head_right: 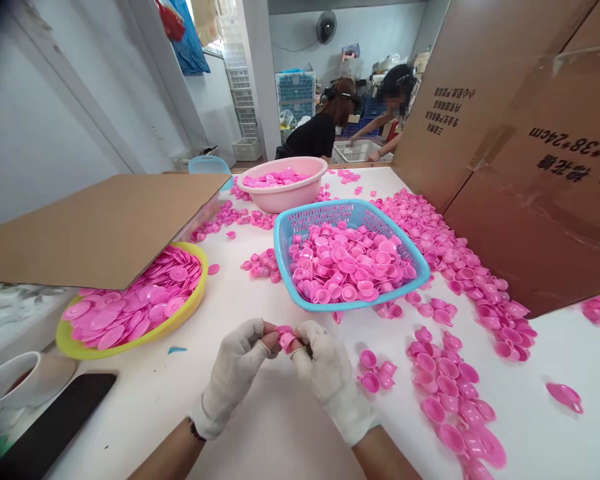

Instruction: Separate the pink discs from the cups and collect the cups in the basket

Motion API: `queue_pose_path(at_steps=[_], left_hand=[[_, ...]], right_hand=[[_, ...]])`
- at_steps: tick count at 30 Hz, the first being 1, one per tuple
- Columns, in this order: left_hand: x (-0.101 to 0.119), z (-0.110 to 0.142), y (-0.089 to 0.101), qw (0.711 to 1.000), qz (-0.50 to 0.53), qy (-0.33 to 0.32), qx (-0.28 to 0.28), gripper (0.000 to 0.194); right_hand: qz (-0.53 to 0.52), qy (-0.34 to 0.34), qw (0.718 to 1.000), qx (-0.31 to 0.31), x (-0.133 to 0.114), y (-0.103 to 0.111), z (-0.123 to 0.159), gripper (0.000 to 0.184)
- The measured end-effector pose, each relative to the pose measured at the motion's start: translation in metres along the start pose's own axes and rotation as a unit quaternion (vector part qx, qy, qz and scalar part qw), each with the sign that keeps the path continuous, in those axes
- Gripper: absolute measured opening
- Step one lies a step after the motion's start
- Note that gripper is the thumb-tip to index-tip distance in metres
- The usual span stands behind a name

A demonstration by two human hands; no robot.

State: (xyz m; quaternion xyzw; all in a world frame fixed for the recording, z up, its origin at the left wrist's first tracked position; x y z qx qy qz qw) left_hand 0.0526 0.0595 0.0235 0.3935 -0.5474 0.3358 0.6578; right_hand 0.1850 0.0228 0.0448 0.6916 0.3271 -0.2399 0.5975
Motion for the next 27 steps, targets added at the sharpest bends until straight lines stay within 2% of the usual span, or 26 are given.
queue_pose_path(at_steps=[3,8,12,14,16,18,20,22,23,25,27], left_hand=[[0.0,0.006,-0.007,0.999,-0.04,-0.016,0.003,0.015],[-0.004,0.013,-0.015,0.998,-0.044,-0.037,-0.01,0.011],[-0.006,0.014,-0.014,0.995,-0.082,-0.051,0.0,0.008],[-0.005,0.014,-0.013,0.995,-0.082,-0.059,-0.012,0.01],[-0.002,0.012,-0.013,0.994,-0.075,-0.073,-0.038,0.009],[-0.001,0.009,-0.015,0.993,-0.038,-0.077,-0.082,0.009],[-0.007,0.006,-0.019,0.99,0.05,-0.056,-0.122,0.009],[-0.016,0.004,-0.026,0.976,0.154,-0.02,-0.154,0.015],[-0.02,0.004,-0.029,0.967,0.195,-0.005,-0.163,0.023],[-0.027,0.005,-0.037,0.951,0.246,0.023,-0.184,0.039],[-0.033,0.007,-0.046,0.937,0.267,0.052,-0.22,0.04]], right_hand=[[0.027,-0.005,1.0,0.015,0.002,0.0,0.004,0.022],[0.063,0.017,0.997,0.029,0.001,-0.005,0.013,0.014],[0.065,0.037,0.997,0.02,0.0,-0.013,0.015,0.014],[0.05,0.027,0.998,0.008,0.005,-0.013,0.013,0.015],[-0.002,-0.004,1.0,-0.022,0.015,-0.014,0.009,0.016],[-0.113,-0.052,0.987,-0.1,0.029,-0.025,0.005,0.015],[-0.245,-0.105,0.946,-0.185,0.037,-0.044,0.006,0.009],[-0.323,-0.121,0.912,-0.222,0.037,-0.056,0.008,0.007],[-0.323,-0.104,0.917,-0.209,0.035,-0.054,0.006,0.006],[-0.256,-0.024,0.955,-0.149,0.026,-0.04,0.0,0.004],[-0.158,0.063,0.98,-0.103,0.012,-0.028,-0.001,0.011]])
Point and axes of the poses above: each hand's wrist, its own z-axis away from the middle knuckle, its own y-axis out of the back of the hand, x = y × z, the point moved 10 cm from there along -z, towards the middle knuckle, and after that the axes turned 11 degrees about -x, right-handed, at the moved point
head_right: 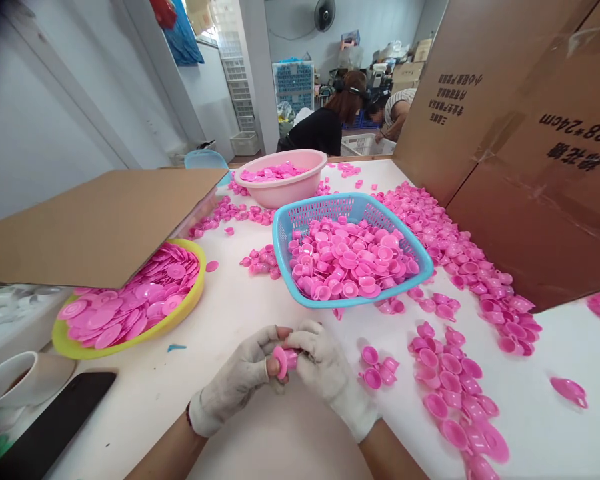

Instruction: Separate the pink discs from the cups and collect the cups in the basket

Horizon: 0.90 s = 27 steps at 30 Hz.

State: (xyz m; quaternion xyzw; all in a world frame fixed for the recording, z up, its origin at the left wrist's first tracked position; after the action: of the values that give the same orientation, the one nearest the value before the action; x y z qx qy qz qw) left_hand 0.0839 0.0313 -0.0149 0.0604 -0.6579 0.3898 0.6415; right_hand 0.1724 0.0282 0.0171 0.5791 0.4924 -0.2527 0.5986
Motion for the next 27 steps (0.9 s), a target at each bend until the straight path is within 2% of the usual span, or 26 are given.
queue_pose_path(at_steps=[2,4,7,9,11,14,17,20,24,27], left_hand=[[-0.003,0.0,-0.003,1.0,-0.002,0.017,-0.014,0.031],[0.006,0.001,0.003,0.999,-0.032,-0.003,0.021,0.026],[0.026,0.008,0.015,0.988,-0.098,-0.043,0.112,0.026],[0.034,0.011,0.015,0.981,-0.137,-0.053,0.13,0.026],[0.038,0.012,0.011,0.976,-0.166,-0.062,0.13,0.025],[0.039,0.017,0.009,0.968,-0.19,-0.083,0.142,0.02],[0.042,0.024,0.004,0.953,-0.236,-0.118,0.148,0.013],[0.053,0.032,-0.005,0.926,-0.302,-0.177,0.144,0.012],[0.069,0.038,-0.018,0.889,-0.375,-0.237,0.115,0.018],[0.073,0.036,-0.024,0.881,-0.396,-0.244,0.088,0.02]], right_hand=[[0.05,0.052,0.997,-0.014,-0.01,0.0,0.001,0.018],[0.044,0.074,0.996,-0.028,-0.013,0.001,0.003,0.029],[0.014,0.038,0.999,-0.029,-0.009,0.005,0.004,0.045],[0.01,-0.004,0.999,-0.032,-0.005,0.003,0.004,0.042],[0.028,-0.005,0.999,-0.023,-0.009,0.002,0.004,0.033],[0.074,0.031,0.997,-0.008,-0.02,-0.001,0.006,0.024],[0.116,0.101,0.988,0.013,-0.035,-0.001,0.012,0.036],[0.151,0.162,0.974,0.039,-0.047,0.0,0.021,0.052],[0.168,0.158,0.973,0.024,-0.047,-0.003,0.019,0.053],[0.196,0.159,0.968,0.019,-0.052,-0.003,0.018,0.046]])
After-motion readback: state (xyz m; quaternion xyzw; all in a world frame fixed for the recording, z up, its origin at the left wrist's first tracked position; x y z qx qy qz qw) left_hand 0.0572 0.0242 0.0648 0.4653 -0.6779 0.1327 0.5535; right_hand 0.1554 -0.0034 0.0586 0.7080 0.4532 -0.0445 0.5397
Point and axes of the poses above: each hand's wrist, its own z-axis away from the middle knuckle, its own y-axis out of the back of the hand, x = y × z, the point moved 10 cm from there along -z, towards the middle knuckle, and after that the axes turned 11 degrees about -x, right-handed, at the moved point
